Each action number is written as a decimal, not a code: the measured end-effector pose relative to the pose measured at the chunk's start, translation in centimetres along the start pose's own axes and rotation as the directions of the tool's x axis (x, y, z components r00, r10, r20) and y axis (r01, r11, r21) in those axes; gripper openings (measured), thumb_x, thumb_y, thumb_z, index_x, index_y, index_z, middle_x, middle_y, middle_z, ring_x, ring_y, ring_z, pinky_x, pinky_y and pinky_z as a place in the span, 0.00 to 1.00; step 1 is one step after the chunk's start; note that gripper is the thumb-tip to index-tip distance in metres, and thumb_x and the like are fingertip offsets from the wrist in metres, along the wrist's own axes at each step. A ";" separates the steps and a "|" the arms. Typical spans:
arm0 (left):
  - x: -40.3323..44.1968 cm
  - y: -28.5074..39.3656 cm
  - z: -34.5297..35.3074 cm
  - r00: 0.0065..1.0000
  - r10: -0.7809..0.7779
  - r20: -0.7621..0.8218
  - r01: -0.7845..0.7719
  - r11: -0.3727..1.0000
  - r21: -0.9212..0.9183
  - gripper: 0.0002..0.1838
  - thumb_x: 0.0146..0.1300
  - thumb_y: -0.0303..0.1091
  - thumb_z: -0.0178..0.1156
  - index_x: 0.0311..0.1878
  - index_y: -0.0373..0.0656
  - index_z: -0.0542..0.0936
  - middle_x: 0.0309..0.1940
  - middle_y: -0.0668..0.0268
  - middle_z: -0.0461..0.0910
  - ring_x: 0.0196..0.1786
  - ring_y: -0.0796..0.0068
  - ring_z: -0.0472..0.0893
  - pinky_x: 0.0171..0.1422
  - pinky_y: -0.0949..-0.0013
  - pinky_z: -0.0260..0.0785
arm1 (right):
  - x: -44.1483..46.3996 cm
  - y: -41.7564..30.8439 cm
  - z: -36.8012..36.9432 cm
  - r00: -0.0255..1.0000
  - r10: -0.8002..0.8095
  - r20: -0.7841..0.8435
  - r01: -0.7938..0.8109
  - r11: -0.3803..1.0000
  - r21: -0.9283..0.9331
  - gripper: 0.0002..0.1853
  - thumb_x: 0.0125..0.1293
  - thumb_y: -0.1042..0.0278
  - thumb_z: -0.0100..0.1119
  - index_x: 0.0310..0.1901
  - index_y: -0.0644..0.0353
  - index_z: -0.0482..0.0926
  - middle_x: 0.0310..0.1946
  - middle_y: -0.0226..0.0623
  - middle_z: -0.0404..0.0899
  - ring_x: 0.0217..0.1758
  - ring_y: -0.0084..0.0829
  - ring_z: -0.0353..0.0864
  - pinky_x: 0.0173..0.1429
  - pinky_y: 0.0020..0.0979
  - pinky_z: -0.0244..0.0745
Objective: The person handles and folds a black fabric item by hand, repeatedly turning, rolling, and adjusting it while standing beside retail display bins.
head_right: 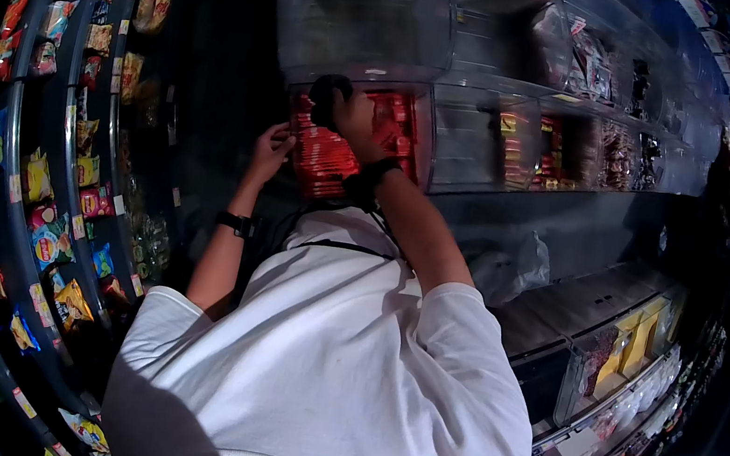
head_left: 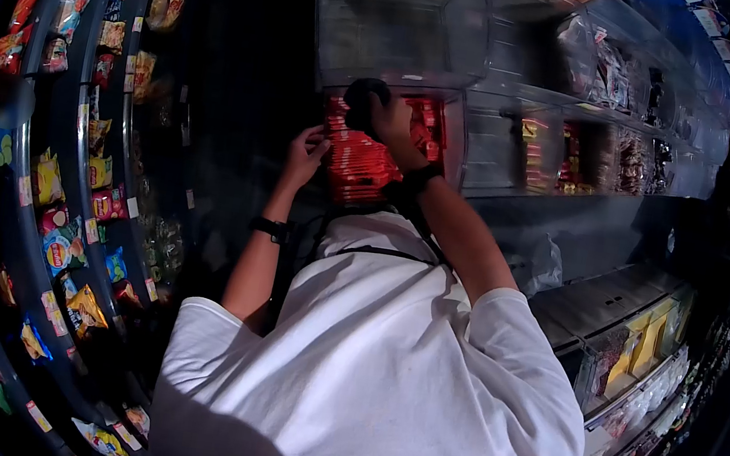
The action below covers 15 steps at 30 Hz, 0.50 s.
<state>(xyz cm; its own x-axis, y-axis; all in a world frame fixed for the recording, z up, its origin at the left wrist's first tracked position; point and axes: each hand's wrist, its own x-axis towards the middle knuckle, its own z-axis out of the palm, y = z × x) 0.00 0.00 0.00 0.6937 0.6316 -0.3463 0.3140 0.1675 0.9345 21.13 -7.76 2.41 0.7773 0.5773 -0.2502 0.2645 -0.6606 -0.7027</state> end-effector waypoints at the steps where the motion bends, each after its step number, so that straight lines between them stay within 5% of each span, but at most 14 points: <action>1: 0.0 -0.1 -0.1 0.999 0.044 -0.024 -0.042 0.997 0.062 0.25 0.66 0.37 0.67 0.63 0.38 0.76 0.43 0.62 0.82 0.44 0.74 0.82 0.50 0.70 0.75 | 0.2 1.2 -0.9 0.995 -0.030 -0.099 0.032 0.999 0.014 0.26 0.61 0.46 0.62 0.49 0.62 0.82 0.40 0.57 0.83 0.48 0.59 0.82 0.55 0.50 0.76; 6: 0.2 -0.1 -0.3 0.999 0.032 0.016 -0.032 0.999 0.014 0.25 0.65 0.39 0.67 0.61 0.36 0.77 0.44 0.61 0.83 0.44 0.75 0.82 0.49 0.71 0.75 | 2.1 7.5 -7.4 0.880 0.062 -0.471 -0.107 0.992 -0.070 0.25 0.63 0.47 0.61 0.48 0.65 0.81 0.42 0.59 0.83 0.50 0.61 0.81 0.54 0.51 0.75; 10: 0.1 -0.2 -0.4 0.998 0.066 0.025 -0.065 0.998 -0.021 0.26 0.66 0.41 0.67 0.61 0.36 0.77 0.44 0.59 0.83 0.44 0.74 0.82 0.48 0.70 0.75 | 1.8 6.9 -11.5 0.839 0.177 -0.515 -0.225 0.974 -0.030 0.27 0.62 0.46 0.61 0.50 0.65 0.80 0.43 0.60 0.82 0.51 0.60 0.81 0.54 0.51 0.75; 14: -0.1 -0.1 -0.4 0.999 0.023 -0.024 -0.020 0.996 0.090 0.27 0.64 0.44 0.68 0.61 0.37 0.77 0.45 0.58 0.82 0.44 0.72 0.82 0.48 0.69 0.75 | -3.6 -1.8 -11.4 0.941 -0.025 -0.337 0.061 0.993 0.097 0.24 0.63 0.51 0.63 0.50 0.66 0.78 0.45 0.60 0.81 0.52 0.59 0.81 0.51 0.46 0.78; 15: -0.2 -0.1 -0.4 0.998 0.011 -0.062 -0.003 0.991 0.132 0.29 0.63 0.46 0.70 0.60 0.38 0.77 0.46 0.59 0.81 0.46 0.71 0.82 0.48 0.69 0.74 | -4.5 -3.5 -10.6 0.894 -0.263 -0.363 0.301 0.952 0.053 0.22 0.63 0.55 0.64 0.52 0.63 0.78 0.45 0.57 0.81 0.50 0.57 0.82 0.48 0.45 0.78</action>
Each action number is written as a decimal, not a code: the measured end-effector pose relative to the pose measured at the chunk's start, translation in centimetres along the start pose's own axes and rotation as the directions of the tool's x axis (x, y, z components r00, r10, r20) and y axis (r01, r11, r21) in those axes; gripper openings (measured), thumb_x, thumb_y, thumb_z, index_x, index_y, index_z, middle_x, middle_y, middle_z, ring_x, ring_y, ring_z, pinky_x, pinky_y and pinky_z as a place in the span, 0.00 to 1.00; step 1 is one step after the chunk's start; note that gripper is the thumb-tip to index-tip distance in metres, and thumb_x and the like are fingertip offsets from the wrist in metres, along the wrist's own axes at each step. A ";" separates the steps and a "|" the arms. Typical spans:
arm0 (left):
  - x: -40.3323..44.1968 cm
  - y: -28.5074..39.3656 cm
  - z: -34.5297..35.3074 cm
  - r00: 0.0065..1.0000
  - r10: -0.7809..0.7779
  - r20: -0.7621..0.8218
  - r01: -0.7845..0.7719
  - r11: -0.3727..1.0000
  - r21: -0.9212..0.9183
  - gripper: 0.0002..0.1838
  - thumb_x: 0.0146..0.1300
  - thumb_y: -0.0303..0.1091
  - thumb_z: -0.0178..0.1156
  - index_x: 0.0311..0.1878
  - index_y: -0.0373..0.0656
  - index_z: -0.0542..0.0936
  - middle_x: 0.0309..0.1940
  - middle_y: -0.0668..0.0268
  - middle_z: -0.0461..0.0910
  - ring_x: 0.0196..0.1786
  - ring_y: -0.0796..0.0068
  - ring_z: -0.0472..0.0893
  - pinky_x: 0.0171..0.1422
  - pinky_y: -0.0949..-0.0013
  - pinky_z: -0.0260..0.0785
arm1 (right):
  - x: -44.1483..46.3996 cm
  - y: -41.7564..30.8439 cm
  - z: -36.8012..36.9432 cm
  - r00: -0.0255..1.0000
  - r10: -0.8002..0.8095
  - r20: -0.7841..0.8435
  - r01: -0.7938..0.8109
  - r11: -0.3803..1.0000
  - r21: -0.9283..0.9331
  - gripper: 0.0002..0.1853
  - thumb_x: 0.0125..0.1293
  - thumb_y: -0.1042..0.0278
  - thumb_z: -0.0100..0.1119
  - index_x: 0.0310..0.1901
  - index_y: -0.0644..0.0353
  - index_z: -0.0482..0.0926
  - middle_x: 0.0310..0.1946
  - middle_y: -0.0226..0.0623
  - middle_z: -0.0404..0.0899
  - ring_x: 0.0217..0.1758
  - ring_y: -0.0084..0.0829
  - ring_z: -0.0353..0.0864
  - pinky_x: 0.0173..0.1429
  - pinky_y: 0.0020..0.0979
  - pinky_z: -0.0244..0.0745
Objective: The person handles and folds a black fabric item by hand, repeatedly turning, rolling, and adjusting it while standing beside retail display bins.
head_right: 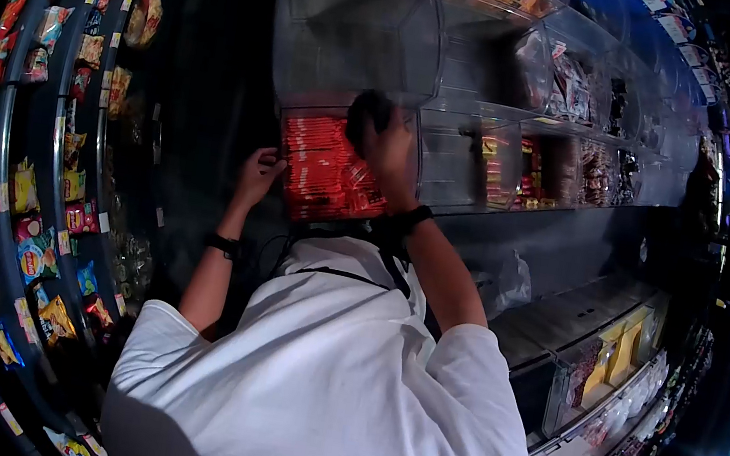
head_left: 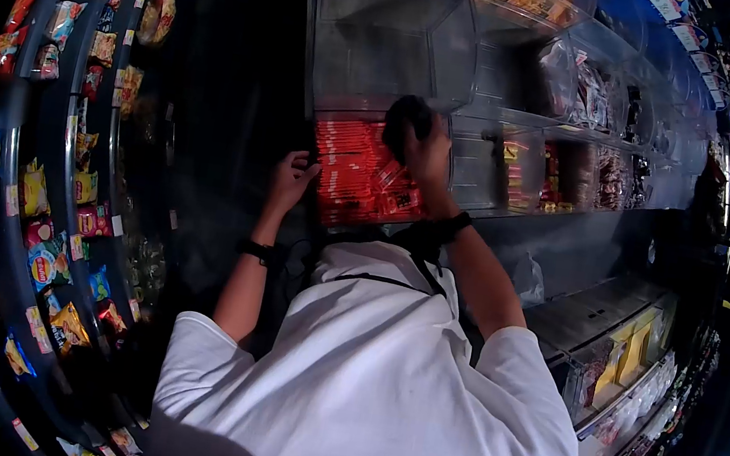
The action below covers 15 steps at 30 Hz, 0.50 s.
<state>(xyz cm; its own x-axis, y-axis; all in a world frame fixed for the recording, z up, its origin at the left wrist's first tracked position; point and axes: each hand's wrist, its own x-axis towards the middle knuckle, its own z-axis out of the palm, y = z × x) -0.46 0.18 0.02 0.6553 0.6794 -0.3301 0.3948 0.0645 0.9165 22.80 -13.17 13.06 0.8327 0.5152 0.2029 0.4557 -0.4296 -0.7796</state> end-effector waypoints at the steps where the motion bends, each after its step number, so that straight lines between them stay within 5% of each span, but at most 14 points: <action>1: -0.5 1.7 -0.5 1.000 -0.011 0.000 0.011 0.993 0.117 0.31 0.60 0.44 0.71 0.62 0.38 0.74 0.51 0.55 0.79 0.49 0.65 0.82 0.51 0.64 0.75 | -0.4 -1.4 0.7 0.971 -0.238 -0.014 0.239 0.970 0.041 0.21 0.63 0.58 0.65 0.54 0.61 0.77 0.45 0.55 0.81 0.48 0.55 0.82 0.46 0.45 0.79; 2: -1.5 2.8 -0.6 1.000 -0.017 0.005 0.016 0.991 0.131 0.31 0.60 0.44 0.71 0.62 0.38 0.74 0.51 0.55 0.79 0.49 0.65 0.82 0.51 0.64 0.75 | -0.8 -2.6 0.8 0.974 -0.225 -0.018 0.225 0.973 0.048 0.21 0.63 0.58 0.65 0.54 0.61 0.77 0.45 0.55 0.81 0.48 0.55 0.82 0.46 0.45 0.79; 4: -1.7 5.6 -0.8 0.969 0.220 -0.115 -0.153 0.893 0.423 0.34 0.59 0.42 0.71 0.65 0.40 0.71 0.58 0.53 0.74 0.55 0.58 0.79 0.57 0.59 0.73 | -0.3 -4.8 1.3 0.905 -0.370 0.208 0.405 0.900 -0.161 0.24 0.60 0.61 0.67 0.59 0.53 0.76 0.43 0.47 0.80 0.43 0.52 0.84 0.41 0.45 0.80; 5: -1.9 7.1 -0.6 0.961 0.245 -0.126 -0.174 0.894 0.412 0.32 0.61 0.36 0.68 0.67 0.41 0.68 0.65 0.52 0.70 0.65 0.52 0.73 0.66 0.56 0.68 | 0.1 -4.8 2.0 0.908 -0.372 0.193 0.403 0.901 -0.161 0.24 0.60 0.61 0.67 0.59 0.53 0.76 0.43 0.47 0.80 0.43 0.52 0.84 0.41 0.45 0.80; 7: -0.9 9.5 -0.6 0.906 0.386 -0.174 -0.290 0.865 0.409 0.30 0.63 0.33 0.65 0.67 0.40 0.68 0.66 0.52 0.69 0.68 0.51 0.71 0.69 0.56 0.66 | 1.9 -4.7 3.1 0.870 -0.462 0.172 0.493 0.821 -0.289 0.26 0.58 0.60 0.68 0.60 0.46 0.75 0.42 0.42 0.77 0.39 0.48 0.84 0.38 0.45 0.81; 9: -0.9 11.9 -0.2 0.815 0.528 -0.239 -0.396 0.809 0.435 0.28 0.65 0.27 0.58 0.68 0.39 0.66 0.70 0.51 0.66 0.72 0.48 0.66 0.75 0.56 0.62 | 3.0 -4.1 2.7 0.895 -0.392 0.214 0.442 0.847 -0.297 0.26 0.58 0.60 0.68 0.59 0.46 0.75 0.44 0.42 0.77 0.42 0.48 0.84 0.38 0.46 0.81; 15: 1.7 13.5 2.7 0.777 0.611 -0.150 -0.431 0.691 0.580 0.35 0.65 0.27 0.56 0.75 0.37 0.58 0.77 0.49 0.53 0.77 0.49 0.58 0.78 0.57 0.57 | 4.8 0.2 -2.4 0.913 -0.299 0.277 0.389 0.845 -0.367 0.26 0.58 0.60 0.67 0.60 0.44 0.75 0.47 0.41 0.76 0.41 0.48 0.84 0.38 0.47 0.81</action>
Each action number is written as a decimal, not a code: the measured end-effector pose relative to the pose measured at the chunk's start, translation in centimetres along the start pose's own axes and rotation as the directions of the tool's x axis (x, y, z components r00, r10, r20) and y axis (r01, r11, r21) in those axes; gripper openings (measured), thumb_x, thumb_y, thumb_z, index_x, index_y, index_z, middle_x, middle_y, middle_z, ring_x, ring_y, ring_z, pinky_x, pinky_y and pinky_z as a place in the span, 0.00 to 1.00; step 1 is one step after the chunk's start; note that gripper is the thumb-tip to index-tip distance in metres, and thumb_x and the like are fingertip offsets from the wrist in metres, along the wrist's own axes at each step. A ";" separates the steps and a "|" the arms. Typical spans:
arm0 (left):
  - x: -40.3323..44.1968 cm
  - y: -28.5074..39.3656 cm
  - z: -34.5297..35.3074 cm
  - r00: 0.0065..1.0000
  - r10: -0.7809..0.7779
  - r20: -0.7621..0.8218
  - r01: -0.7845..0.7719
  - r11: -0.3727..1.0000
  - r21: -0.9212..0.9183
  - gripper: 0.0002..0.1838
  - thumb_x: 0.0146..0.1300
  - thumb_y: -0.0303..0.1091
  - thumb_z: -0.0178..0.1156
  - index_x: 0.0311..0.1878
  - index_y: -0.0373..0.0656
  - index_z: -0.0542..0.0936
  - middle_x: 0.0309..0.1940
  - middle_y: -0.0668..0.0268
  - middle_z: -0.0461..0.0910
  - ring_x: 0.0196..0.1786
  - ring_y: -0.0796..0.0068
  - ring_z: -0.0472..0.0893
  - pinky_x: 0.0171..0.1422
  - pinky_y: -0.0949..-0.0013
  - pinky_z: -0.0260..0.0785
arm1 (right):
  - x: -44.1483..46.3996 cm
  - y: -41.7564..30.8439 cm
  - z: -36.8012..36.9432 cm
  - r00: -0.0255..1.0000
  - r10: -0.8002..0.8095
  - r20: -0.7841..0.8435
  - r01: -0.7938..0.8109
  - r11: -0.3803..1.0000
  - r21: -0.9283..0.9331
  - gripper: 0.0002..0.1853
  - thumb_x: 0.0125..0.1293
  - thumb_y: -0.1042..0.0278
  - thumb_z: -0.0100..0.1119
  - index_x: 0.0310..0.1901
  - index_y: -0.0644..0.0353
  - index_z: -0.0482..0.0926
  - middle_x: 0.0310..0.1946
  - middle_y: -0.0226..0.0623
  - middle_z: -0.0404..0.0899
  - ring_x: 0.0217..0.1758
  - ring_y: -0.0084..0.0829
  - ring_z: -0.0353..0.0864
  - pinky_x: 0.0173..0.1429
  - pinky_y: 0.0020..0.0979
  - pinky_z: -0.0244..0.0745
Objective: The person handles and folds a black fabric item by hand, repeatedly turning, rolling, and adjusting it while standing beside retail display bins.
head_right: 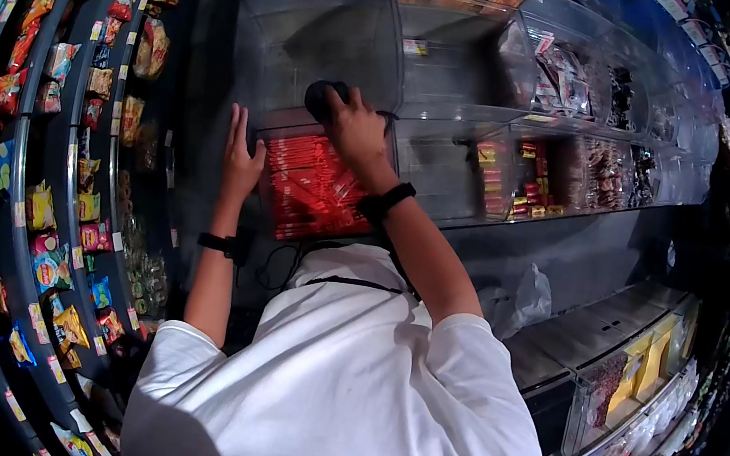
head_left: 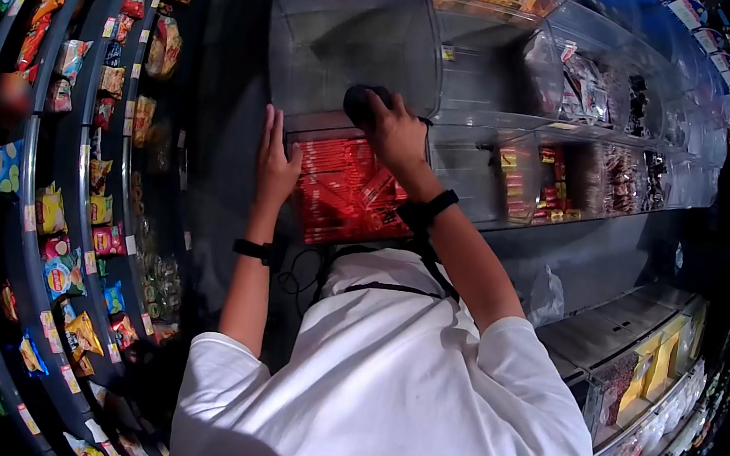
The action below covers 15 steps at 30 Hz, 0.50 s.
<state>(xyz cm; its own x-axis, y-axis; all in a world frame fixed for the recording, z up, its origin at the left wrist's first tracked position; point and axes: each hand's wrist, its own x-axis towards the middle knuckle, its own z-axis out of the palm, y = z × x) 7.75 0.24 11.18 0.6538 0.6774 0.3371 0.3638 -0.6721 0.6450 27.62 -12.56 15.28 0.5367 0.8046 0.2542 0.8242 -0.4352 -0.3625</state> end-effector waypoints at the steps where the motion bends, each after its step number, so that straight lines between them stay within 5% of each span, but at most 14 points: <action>1: 0.1 0.5 0.5 1.000 0.001 -0.005 -0.001 1.000 0.026 0.35 0.65 0.26 0.57 0.75 0.34 0.58 0.78 0.48 0.51 0.78 0.47 0.56 0.78 0.57 0.57 | -0.5 2.0 -1.0 1.000 0.002 -0.001 -0.002 1.000 0.004 0.26 0.58 0.60 0.67 0.60 0.44 0.75 0.47 0.41 0.76 0.41 0.48 0.84 0.38 0.47 0.81; 5: 0.3 1.6 2.7 0.982 -0.188 -0.015 0.188 0.982 0.012 0.37 0.66 0.30 0.56 0.76 0.33 0.55 0.79 0.45 0.42 0.80 0.47 0.48 0.80 0.57 0.52 | -2.5 11.6 -6.0 0.981 0.004 -0.196 -0.021 0.996 -0.086 0.25 0.57 0.65 0.66 0.58 0.42 0.76 0.45 0.42 0.76 0.34 0.49 0.85 0.35 0.47 0.81; 9: 0.5 4.5 6.0 0.957 -0.248 -0.153 0.273 0.947 0.169 0.36 0.65 0.32 0.57 0.75 0.34 0.57 0.79 0.43 0.39 0.80 0.43 0.47 0.80 0.52 0.48 | -4.5 22.1 -10.0 0.948 0.257 -0.186 -0.286 0.947 -0.148 0.25 0.57 0.60 0.65 0.59 0.42 0.76 0.46 0.42 0.78 0.36 0.53 0.85 0.37 0.50 0.81; 12: 0.8 9.4 8.7 0.977 -0.164 -0.134 0.200 0.926 0.320 0.35 0.64 0.31 0.57 0.73 0.34 0.59 0.78 0.41 0.43 0.80 0.42 0.48 0.79 0.45 0.47 | -4.7 24.3 -10.7 0.947 0.310 -0.089 -0.316 0.946 -0.067 0.27 0.58 0.55 0.65 0.61 0.44 0.74 0.46 0.46 0.80 0.38 0.56 0.84 0.41 0.52 0.81; 15: 1.7 12.5 13.0 0.996 0.031 -0.080 -0.025 0.997 0.078 0.34 0.64 0.31 0.57 0.73 0.36 0.60 0.78 0.44 0.48 0.80 0.44 0.49 0.78 0.40 0.46 | -3.8 22.1 -8.8 0.964 0.265 -0.019 -0.263 0.963 0.059 0.31 0.58 0.51 0.66 0.63 0.49 0.72 0.45 0.50 0.81 0.43 0.56 0.84 0.45 0.51 0.81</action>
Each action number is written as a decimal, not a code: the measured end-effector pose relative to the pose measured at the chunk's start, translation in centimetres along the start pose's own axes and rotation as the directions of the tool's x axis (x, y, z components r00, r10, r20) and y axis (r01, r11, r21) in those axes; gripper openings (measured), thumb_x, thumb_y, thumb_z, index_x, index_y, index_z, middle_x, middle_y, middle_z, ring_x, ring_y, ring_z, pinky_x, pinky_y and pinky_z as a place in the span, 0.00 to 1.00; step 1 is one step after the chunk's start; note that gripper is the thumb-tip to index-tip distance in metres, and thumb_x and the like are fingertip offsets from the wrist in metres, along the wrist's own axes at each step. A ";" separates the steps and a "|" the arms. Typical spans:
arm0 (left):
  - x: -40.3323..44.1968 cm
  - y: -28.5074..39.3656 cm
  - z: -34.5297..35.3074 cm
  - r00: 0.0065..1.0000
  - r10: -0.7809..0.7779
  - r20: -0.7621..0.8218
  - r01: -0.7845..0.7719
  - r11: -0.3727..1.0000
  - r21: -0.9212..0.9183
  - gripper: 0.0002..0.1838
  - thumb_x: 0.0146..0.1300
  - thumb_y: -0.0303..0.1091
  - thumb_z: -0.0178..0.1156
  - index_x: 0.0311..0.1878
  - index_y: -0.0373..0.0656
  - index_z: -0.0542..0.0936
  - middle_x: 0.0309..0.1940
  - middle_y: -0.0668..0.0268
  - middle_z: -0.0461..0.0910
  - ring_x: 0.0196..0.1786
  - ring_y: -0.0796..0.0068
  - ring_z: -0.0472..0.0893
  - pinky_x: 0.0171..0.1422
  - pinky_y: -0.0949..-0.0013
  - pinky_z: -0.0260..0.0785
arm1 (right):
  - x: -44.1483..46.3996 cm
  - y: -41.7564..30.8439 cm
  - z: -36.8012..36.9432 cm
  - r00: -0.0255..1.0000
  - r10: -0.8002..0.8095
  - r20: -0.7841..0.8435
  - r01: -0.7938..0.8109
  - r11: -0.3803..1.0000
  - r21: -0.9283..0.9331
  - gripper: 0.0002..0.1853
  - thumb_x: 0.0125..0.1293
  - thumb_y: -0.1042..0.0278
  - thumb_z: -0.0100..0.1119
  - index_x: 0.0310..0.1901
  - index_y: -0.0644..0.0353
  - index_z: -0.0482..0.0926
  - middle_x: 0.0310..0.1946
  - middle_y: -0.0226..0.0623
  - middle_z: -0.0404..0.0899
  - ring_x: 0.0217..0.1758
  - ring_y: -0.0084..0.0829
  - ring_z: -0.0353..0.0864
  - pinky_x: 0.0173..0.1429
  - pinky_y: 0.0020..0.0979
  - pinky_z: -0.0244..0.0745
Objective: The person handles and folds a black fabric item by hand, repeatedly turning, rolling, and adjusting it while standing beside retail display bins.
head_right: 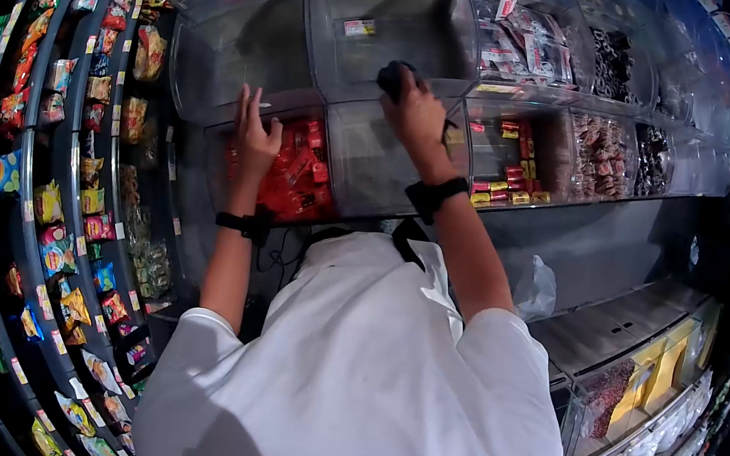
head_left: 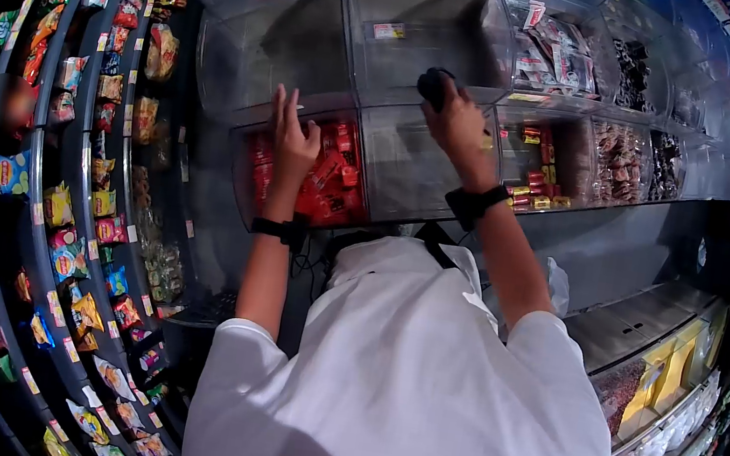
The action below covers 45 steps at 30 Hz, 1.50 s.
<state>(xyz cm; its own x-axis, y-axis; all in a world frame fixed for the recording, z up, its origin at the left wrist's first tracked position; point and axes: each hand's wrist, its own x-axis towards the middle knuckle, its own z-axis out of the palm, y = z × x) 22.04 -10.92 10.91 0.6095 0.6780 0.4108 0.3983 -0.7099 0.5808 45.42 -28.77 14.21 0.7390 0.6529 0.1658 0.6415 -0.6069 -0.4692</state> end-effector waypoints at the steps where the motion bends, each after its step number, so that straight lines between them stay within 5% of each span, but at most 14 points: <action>1: 0.5 1.0 1.3 0.998 0.038 0.056 -0.039 0.999 0.018 0.33 0.64 0.30 0.56 0.73 0.37 0.61 0.77 0.46 0.51 0.79 0.45 0.51 0.78 0.39 0.46 | 0.1 -1.5 0.6 0.999 -0.012 0.044 0.011 1.000 0.025 0.32 0.58 0.52 0.67 0.63 0.48 0.72 0.45 0.51 0.81 0.43 0.56 0.84 0.46 0.51 0.81; 6: 2.3 3.9 5.4 0.986 0.080 0.146 -0.084 0.996 0.022 0.28 0.68 0.28 0.51 0.71 0.41 0.63 0.74 0.53 0.62 0.77 0.51 0.59 0.77 0.38 0.46 | -0.2 -6.3 2.5 0.966 -0.183 0.181 0.152 0.973 0.172 0.33 0.57 0.56 0.68 0.65 0.46 0.71 0.46 0.49 0.82 0.43 0.56 0.84 0.47 0.51 0.81; 10: 2.1 3.9 7.5 0.997 -0.005 0.081 0.007 1.000 -0.030 0.24 0.71 0.27 0.48 0.70 0.42 0.62 0.69 0.51 0.67 0.72 0.49 0.66 0.78 0.38 0.45 | 0.5 -2.0 1.1 0.957 -0.196 0.215 0.180 0.979 0.094 0.31 0.58 0.57 0.67 0.64 0.44 0.71 0.46 0.46 0.83 0.42 0.54 0.85 0.45 0.51 0.81; 20: 1.6 4.5 6.6 0.988 0.085 0.132 -0.106 0.981 0.160 0.31 0.67 0.25 0.54 0.72 0.37 0.58 0.66 0.50 0.69 0.69 0.49 0.67 0.78 0.40 0.44 | 0.9 11.6 -4.1 0.993 -0.023 -0.114 0.008 0.991 -0.133 0.27 0.60 0.55 0.65 0.62 0.41 0.72 0.31 0.48 0.85 0.33 0.54 0.85 0.37 0.53 0.80; 25: 1.5 3.5 5.7 0.958 0.144 0.247 -0.186 0.970 0.157 0.39 0.60 0.21 0.58 0.74 0.34 0.54 0.70 0.51 0.62 0.74 0.51 0.59 0.78 0.39 0.42 | -0.1 4.8 -0.6 0.993 0.114 -0.005 -0.114 0.993 -0.001 0.33 0.57 0.55 0.65 0.66 0.49 0.69 0.35 0.50 0.85 0.35 0.54 0.85 0.40 0.51 0.81; 29: 2.2 3.0 5.8 0.946 0.168 0.278 -0.219 0.962 0.164 0.43 0.57 0.21 0.59 0.75 0.35 0.50 0.71 0.50 0.61 0.75 0.51 0.58 0.79 0.40 0.41 | -2.2 -4.4 3.8 0.981 -0.101 0.165 0.078 0.987 0.142 0.39 0.55 0.59 0.65 0.71 0.45 0.64 0.39 0.54 0.84 0.40 0.57 0.84 0.47 0.52 0.80; 35: 1.8 3.4 5.0 0.924 0.177 0.339 -0.267 0.934 0.238 0.49 0.54 0.22 0.59 0.78 0.32 0.46 0.72 0.49 0.60 0.75 0.52 0.58 0.78 0.40 0.44 | -1.2 -1.0 1.2 0.983 -0.121 0.140 0.118 0.993 0.025 0.37 0.58 0.59 0.65 0.71 0.39 0.64 0.40 0.48 0.83 0.38 0.54 0.85 0.44 0.50 0.81; 40: 1.7 4.0 5.2 0.921 0.134 0.366 -0.276 0.886 0.372 0.47 0.57 0.27 0.60 0.77 0.29 0.46 0.70 0.50 0.61 0.75 0.53 0.59 0.79 0.43 0.45 | -1.1 6.3 -2.1 0.986 0.154 -0.058 -0.160 0.979 -0.130 0.34 0.59 0.59 0.64 0.69 0.35 0.68 0.36 0.48 0.85 0.37 0.55 0.85 0.41 0.52 0.80; 45: 1.4 4.8 4.7 0.944 0.132 0.302 -0.232 0.918 0.322 0.48 0.55 0.28 0.60 0.76 0.28 0.48 0.70 0.49 0.62 0.74 0.52 0.60 0.79 0.43 0.45 | -0.9 8.7 -2.4 0.984 0.164 -0.070 -0.171 0.979 -0.111 0.40 0.57 0.59 0.63 0.73 0.41 0.62 0.36 0.58 0.83 0.38 0.61 0.83 0.43 0.56 0.78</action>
<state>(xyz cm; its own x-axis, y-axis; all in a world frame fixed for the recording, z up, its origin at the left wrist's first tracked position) 28.02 -14.26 10.95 0.8351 0.4888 0.2525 0.4453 -0.8700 0.2115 50.79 -35.74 12.04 0.8470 0.5109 0.1470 0.5241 -0.7562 -0.3918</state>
